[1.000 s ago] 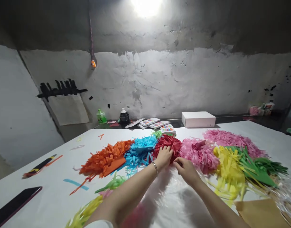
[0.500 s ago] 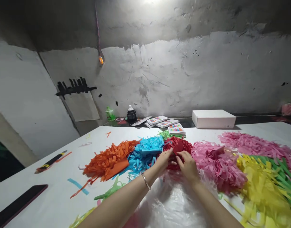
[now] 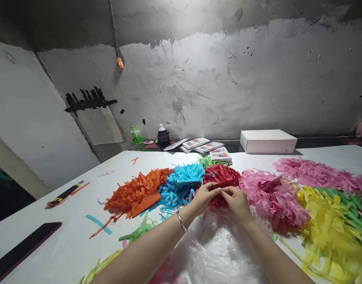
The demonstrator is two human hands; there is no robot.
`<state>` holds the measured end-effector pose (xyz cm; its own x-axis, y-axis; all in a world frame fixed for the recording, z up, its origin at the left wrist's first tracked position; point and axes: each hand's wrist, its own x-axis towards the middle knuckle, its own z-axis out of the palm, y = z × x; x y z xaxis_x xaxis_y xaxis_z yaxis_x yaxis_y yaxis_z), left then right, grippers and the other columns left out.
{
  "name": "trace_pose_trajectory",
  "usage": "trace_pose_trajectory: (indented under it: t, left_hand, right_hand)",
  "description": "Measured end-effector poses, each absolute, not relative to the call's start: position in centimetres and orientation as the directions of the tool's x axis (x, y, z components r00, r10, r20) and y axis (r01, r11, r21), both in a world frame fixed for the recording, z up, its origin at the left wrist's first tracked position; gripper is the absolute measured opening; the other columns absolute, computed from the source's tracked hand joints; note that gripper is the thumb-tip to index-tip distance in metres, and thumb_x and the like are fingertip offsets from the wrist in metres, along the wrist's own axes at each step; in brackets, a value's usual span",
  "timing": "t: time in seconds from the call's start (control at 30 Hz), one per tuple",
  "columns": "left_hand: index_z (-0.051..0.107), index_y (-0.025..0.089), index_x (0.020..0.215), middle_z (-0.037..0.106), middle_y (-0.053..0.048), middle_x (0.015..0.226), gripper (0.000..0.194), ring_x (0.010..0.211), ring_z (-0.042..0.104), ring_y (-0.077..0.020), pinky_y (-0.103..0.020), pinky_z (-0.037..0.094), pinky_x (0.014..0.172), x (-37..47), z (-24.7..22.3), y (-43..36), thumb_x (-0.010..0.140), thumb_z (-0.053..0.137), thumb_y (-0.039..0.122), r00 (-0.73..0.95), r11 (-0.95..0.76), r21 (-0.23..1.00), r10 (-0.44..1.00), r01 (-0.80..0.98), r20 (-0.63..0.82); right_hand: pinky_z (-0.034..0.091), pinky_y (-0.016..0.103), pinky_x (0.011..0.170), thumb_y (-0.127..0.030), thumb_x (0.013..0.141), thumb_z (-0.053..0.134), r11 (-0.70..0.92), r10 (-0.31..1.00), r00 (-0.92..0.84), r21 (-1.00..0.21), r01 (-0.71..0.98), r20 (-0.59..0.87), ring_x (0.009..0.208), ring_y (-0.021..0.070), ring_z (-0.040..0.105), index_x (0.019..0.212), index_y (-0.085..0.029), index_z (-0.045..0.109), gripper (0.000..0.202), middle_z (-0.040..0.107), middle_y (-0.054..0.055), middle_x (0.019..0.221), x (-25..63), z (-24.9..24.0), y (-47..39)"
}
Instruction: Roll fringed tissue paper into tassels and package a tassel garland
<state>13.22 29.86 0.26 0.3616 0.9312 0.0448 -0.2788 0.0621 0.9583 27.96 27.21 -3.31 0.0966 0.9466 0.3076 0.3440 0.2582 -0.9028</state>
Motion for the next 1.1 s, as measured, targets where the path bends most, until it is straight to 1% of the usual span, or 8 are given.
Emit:
trace_pose_trajectory:
  t: [0.1,0.23,0.33,0.47,0.63,0.83,0.97,1.1]
  left_hand:
    - [0.07,0.014,0.074,0.066,0.001,0.07,0.043,0.066,0.058,-0.0117,-0.023,0.042,0.067,13.0,0.3,29.8,0.054,0.095,0.043,0.327,0.057,0.953,0.944,-0.299,0.046]
    - [0.071,0.013,0.074,0.068,-0.002,0.071,0.046,0.066,0.06,-0.0134,-0.024,0.045,0.066,12.7,0.7,29.5,0.055,0.093,0.048,0.334,0.087,0.943,0.942,-0.321,0.027]
    - [0.071,0.012,0.076,0.069,-0.002,0.07,0.048,0.063,0.061,-0.0134,-0.025,0.046,0.064,12.6,0.9,29.2,0.054,0.093,0.049,0.342,0.127,0.933,0.94,-0.338,-0.004]
    - [0.07,0.012,0.076,0.068,-0.001,0.066,0.048,0.058,0.061,-0.0119,-0.024,0.047,0.06,12.5,0.8,28.8,0.053,0.094,0.047,0.351,0.167,0.922,0.936,-0.348,-0.036]
    - [0.07,0.012,0.076,0.068,-0.001,0.066,0.048,0.058,0.06,-0.011,-0.023,0.046,0.059,12.5,0.7,28.6,0.052,0.095,0.046,0.36,0.179,0.918,0.932,-0.353,-0.043]
    - [0.07,0.012,0.076,0.067,-0.001,0.068,0.048,0.059,0.059,-0.0112,-0.023,0.045,0.06,12.4,0.6,28.6,0.053,0.095,0.046,0.357,0.165,0.924,0.934,-0.346,-0.033]
    - [0.069,0.012,0.077,0.066,-0.001,0.068,0.05,0.059,0.058,-0.0115,-0.024,0.045,0.06,12.3,0.6,28.5,0.054,0.094,0.049,0.362,0.149,0.933,0.932,-0.328,-0.022]
    - [0.069,0.013,0.078,0.066,-0.002,0.07,0.054,0.062,0.06,-0.0126,-0.025,0.047,0.062,12.4,0.7,28.3,0.053,0.092,0.055,0.342,0.093,0.953,0.939,-0.287,0.012]
  right_hand:
    - [0.056,0.04,0.085,-0.037,0.096,0.062,0.218,0.97,0.049,-0.942,0.257,0.238,0.098,0.0195,0.066,0.118,-0.017,0.062,0.03,0.065,0.007,0.118,28.2,-3.0,27.5]
    - [0.056,0.041,0.085,-0.039,0.096,0.062,0.181,0.983,-0.048,-0.975,0.129,0.176,0.098,0.0202,0.066,0.118,-0.016,0.062,0.031,0.065,0.006,0.116,28.7,-2.3,27.4]
    - [0.056,0.041,0.085,-0.039,0.096,0.062,0.152,0.984,-0.105,-0.986,0.069,0.144,0.099,0.0202,0.066,0.117,-0.016,0.062,0.031,0.065,0.007,0.116,29.0,-1.9,27.1]
    - [0.056,0.04,0.083,-0.036,0.096,0.063,0.113,0.983,-0.153,-0.993,0.044,0.105,0.096,0.0192,0.066,0.116,-0.016,0.063,0.029,0.066,0.006,0.114,29.2,-1.7,26.9]
    - [0.057,0.038,0.081,-0.037,0.096,0.063,0.097,0.98,-0.174,-0.995,0.016,0.093,0.094,0.0185,0.066,0.114,-0.015,0.063,0.029,0.066,0.005,0.111,29.4,-2.1,27.0]
    - [0.057,0.039,0.082,-0.039,0.096,0.062,0.087,0.977,-0.194,-0.996,-0.005,0.086,0.095,0.0192,0.066,0.116,-0.016,0.062,0.031,0.065,0.006,0.113,29.5,-2.6,27.4]
    - [0.057,0.039,0.082,-0.039,0.096,0.062,0.072,0.974,-0.217,-0.997,-0.003,0.071,0.095,0.019,0.066,0.118,-0.016,0.062,0.032,0.065,0.006,0.114,29.7,-3.0,27.5]
    - [0.057,0.038,0.081,-0.04,0.097,0.061,0.091,0.971,-0.225,-0.996,0.019,0.085,0.093,0.0184,0.066,0.118,-0.016,0.061,0.032,0.065,0.006,0.113,29.6,-3.2,27.4]
